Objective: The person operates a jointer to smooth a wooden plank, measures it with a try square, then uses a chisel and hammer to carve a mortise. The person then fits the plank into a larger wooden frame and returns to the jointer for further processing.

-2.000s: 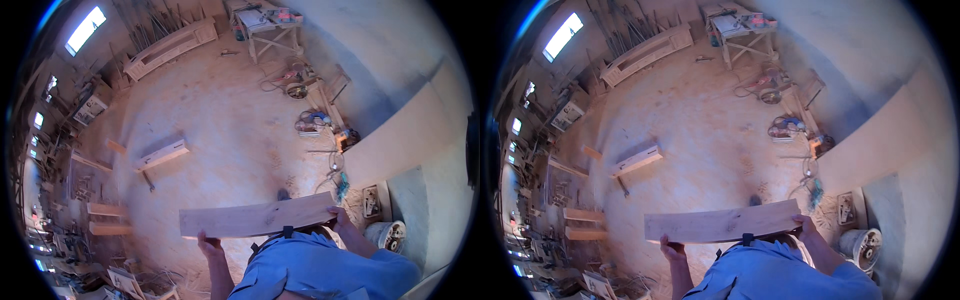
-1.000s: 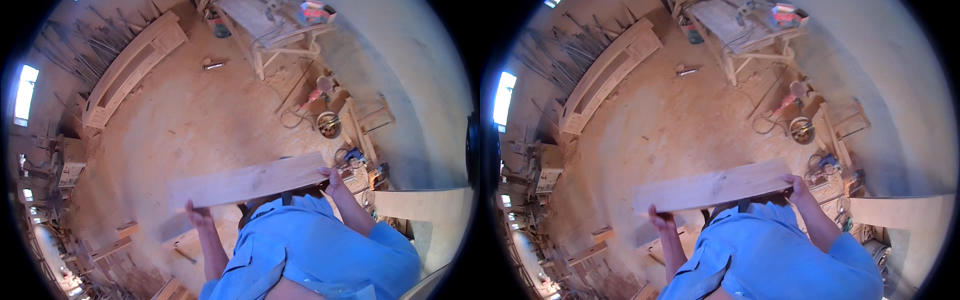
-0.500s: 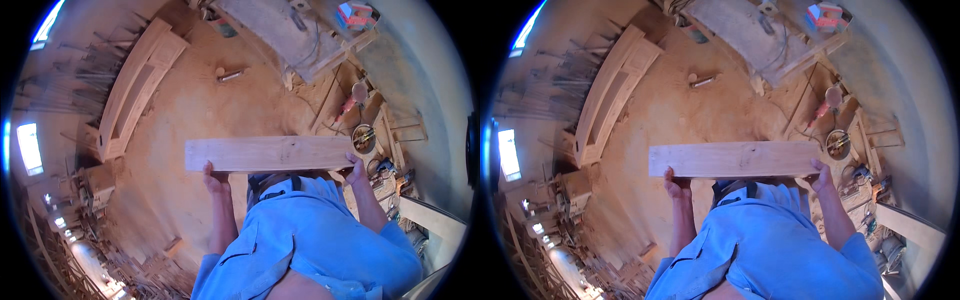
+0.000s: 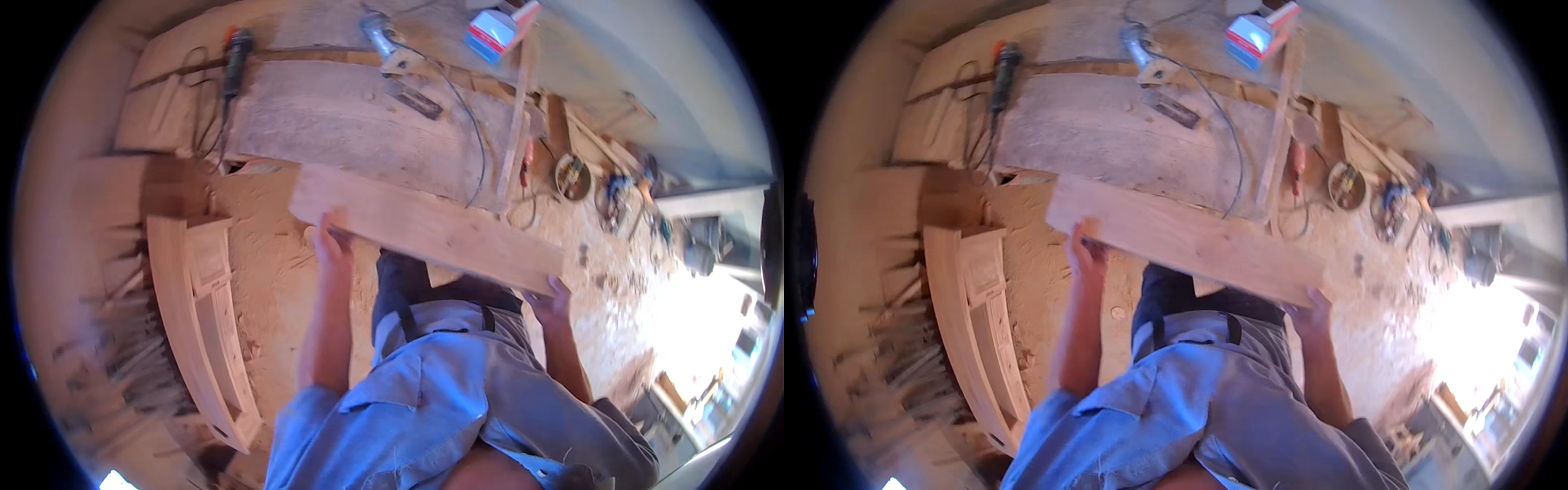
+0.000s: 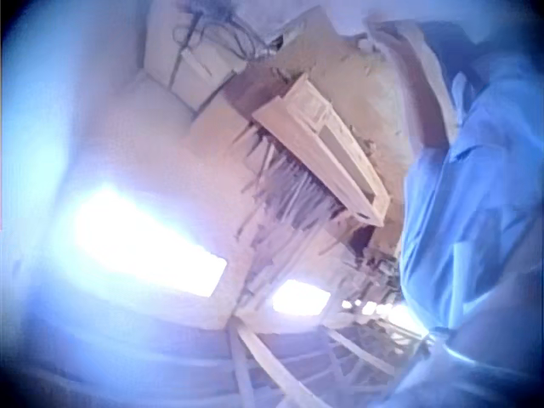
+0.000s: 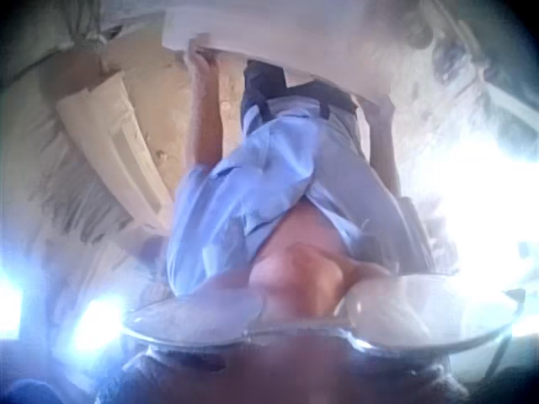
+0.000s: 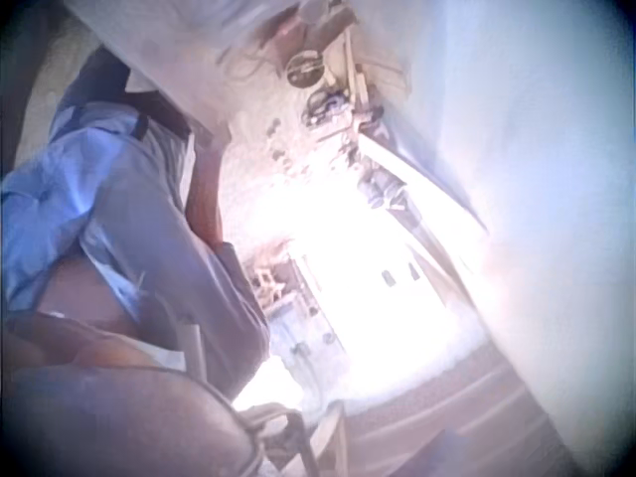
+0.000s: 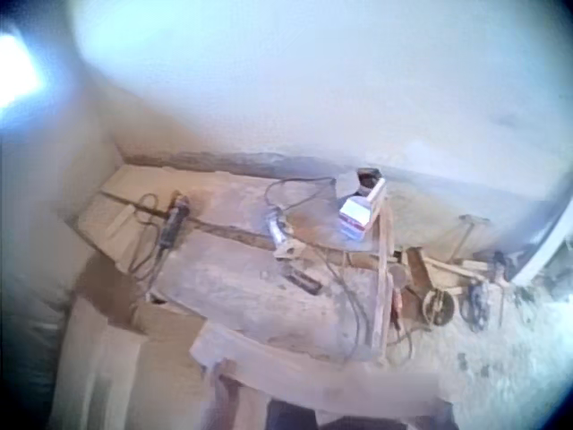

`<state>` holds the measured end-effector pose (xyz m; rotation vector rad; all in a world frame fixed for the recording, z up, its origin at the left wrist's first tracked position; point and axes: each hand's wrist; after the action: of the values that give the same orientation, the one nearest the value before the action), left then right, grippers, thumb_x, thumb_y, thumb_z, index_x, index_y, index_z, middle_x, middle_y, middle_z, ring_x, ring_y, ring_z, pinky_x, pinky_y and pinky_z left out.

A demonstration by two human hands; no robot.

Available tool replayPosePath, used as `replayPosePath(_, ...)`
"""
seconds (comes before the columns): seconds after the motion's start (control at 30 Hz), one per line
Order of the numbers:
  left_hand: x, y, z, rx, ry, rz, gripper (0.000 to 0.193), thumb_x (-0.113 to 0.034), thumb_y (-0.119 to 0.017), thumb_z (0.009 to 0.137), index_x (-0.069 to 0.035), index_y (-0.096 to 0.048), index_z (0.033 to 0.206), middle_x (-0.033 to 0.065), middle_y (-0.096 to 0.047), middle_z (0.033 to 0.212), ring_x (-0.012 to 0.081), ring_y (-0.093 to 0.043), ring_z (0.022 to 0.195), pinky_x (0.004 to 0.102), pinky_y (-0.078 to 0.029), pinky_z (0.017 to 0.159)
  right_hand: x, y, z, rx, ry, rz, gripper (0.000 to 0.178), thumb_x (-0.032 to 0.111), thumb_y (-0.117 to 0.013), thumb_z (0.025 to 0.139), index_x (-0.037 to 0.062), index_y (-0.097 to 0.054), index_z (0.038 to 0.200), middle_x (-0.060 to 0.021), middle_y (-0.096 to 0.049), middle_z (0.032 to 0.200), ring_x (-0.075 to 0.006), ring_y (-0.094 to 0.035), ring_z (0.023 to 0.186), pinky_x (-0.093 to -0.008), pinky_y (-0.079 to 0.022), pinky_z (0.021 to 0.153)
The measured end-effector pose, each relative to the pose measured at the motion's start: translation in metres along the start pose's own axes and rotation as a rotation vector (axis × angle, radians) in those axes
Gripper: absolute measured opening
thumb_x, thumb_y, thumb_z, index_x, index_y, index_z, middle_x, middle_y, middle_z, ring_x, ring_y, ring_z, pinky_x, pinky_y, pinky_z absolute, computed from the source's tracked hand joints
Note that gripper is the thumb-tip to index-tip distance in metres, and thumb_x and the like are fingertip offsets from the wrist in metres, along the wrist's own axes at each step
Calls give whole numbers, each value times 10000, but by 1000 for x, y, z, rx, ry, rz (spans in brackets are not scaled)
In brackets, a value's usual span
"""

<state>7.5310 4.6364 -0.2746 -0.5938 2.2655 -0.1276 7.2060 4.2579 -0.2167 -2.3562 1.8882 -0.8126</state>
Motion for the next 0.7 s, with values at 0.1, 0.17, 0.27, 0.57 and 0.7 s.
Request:
replayPosePath(0.1,-75,-45,92,45,138,45,472,-369,-695,881,-101,-580,1252,92,-655,1162,276,-654,1039,438,-570,828,-57,-84,37,-113,19,96,754,275,-723,802,39,-426,1454,-196,-512,1422,-401,-488,1331,-600,-383,1125)
replayPosePath(0.17,-111,-60,130,-56,119,66,453,-369,-643,910,-83,-573,1255,107,-636,1187,311,-635,1085,447,-570,838,-76,-136,74,-38,51,100,742,264,-716,814,27,-426,1453,-206,-511,1426,-410,-497,1321,-587,-373,1142)
replayPosePath(0.27,-128,-66,191,-143,153,217,455,-357,-619,915,-82,-551,1270,179,-580,1251,364,-590,1146,477,-554,911,-90,-204,115,107,162,91,630,212,-701,828,53,-509,1406,-139,-609,1347,-320,-584,1251,-519,-468,1056)
replayPosePath(0.57,-118,131,182,444,277,735,230,-228,-510,1029,-29,-571,1126,142,-656,1020,278,-661,954,430,-584,853,-103,-278,92,55,476,-760,652,254,-794,796,14,-581,1364,-153,-703,1202,-276,-675,1093,-384,-528,930)
replayPosePath(0.7,-99,241,72,830,169,1209,307,-325,-556,984,-37,-632,1055,179,-673,1051,358,-670,988,439,-567,824,-224,-172,44,-33,611,-526,576,264,-762,832,31,-622,1341,-148,-721,1173,-237,-700,1052,-389,-545,897)
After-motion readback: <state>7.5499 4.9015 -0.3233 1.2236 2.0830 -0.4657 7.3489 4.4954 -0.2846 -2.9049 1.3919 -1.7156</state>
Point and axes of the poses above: each hand's wrist, its own z-axis towards the middle knuckle, its own y-axis out of the back of the hand, x = y × z
